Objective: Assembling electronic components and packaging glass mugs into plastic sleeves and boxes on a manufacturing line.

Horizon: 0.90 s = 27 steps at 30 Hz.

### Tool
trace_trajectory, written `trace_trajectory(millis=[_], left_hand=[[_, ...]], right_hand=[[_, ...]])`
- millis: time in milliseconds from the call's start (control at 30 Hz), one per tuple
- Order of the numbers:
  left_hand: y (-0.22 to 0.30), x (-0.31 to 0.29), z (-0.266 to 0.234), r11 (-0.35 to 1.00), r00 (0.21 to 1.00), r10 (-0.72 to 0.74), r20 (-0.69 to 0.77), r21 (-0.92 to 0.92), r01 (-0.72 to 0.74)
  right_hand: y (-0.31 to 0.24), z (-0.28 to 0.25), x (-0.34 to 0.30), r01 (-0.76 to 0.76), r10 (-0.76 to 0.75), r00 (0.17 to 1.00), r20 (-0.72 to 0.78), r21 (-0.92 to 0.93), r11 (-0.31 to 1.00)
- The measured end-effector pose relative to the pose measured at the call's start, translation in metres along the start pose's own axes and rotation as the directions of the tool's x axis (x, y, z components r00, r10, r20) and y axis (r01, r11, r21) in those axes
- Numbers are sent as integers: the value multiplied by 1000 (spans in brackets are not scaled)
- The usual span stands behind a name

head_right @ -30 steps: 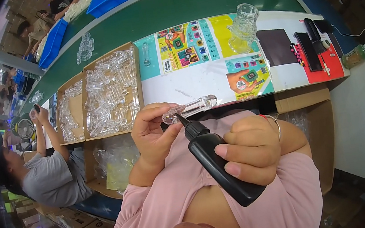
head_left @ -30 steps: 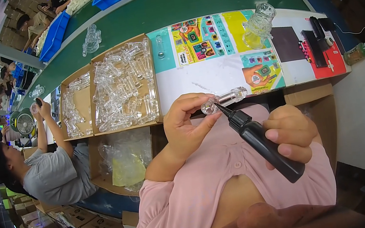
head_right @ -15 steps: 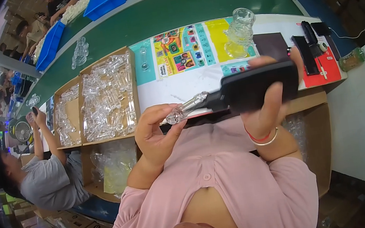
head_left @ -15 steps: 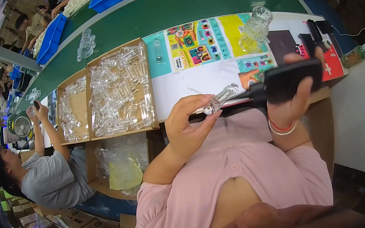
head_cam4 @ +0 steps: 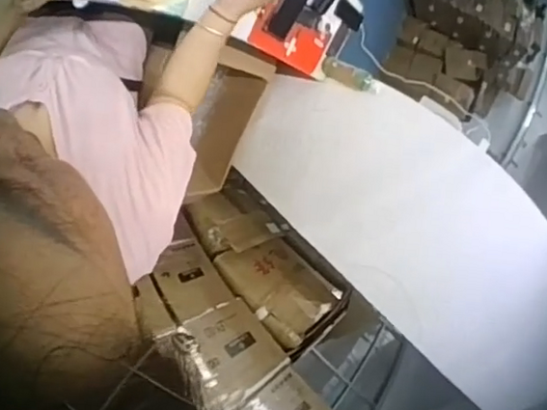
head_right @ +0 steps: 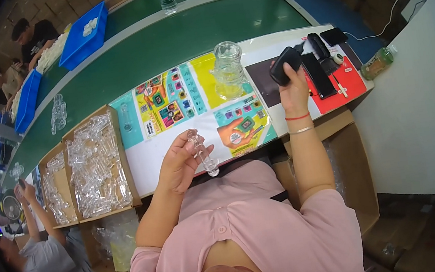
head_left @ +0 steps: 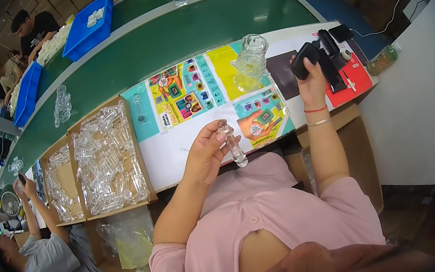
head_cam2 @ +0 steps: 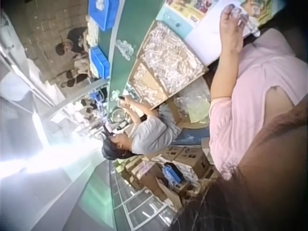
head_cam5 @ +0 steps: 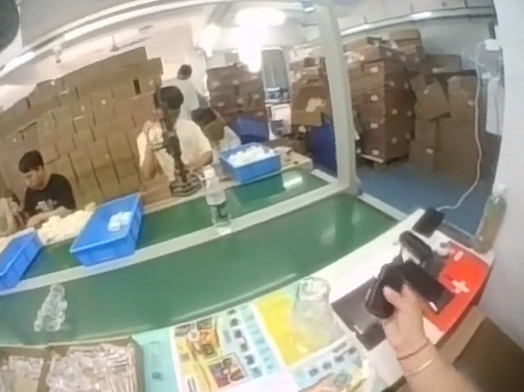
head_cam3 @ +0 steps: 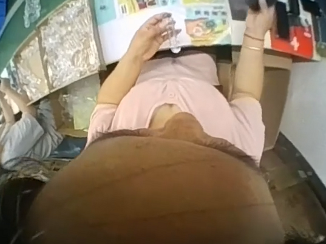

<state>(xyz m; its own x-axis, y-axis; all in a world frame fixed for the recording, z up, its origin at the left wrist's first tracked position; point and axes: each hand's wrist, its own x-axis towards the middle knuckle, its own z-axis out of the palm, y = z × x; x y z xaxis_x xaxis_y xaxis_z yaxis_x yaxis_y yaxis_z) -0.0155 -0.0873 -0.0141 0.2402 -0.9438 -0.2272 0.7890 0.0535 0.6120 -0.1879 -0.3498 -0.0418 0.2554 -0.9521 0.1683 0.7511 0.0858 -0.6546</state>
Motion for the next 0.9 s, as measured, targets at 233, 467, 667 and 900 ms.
trace_trajectory(millis=[233,467,667,900], left_hand=[[-13,30,9,994,994,-90,68,-57,94],[-16,52,18,995,996,-61,59,-75,66],[-22,66,17,988,993,-110,53,-105,115],[-30,72,13,980,988,-150,30,-129,153]], right_hand=[[17,-28,42,235,-276,944,182,-956,174],[18,-31,37,231,-163,969,184,-908,349],[3,-29,27,475,-300,875,380,-792,383],[-4,-26,16,564,-378,807,453,-781,269]])
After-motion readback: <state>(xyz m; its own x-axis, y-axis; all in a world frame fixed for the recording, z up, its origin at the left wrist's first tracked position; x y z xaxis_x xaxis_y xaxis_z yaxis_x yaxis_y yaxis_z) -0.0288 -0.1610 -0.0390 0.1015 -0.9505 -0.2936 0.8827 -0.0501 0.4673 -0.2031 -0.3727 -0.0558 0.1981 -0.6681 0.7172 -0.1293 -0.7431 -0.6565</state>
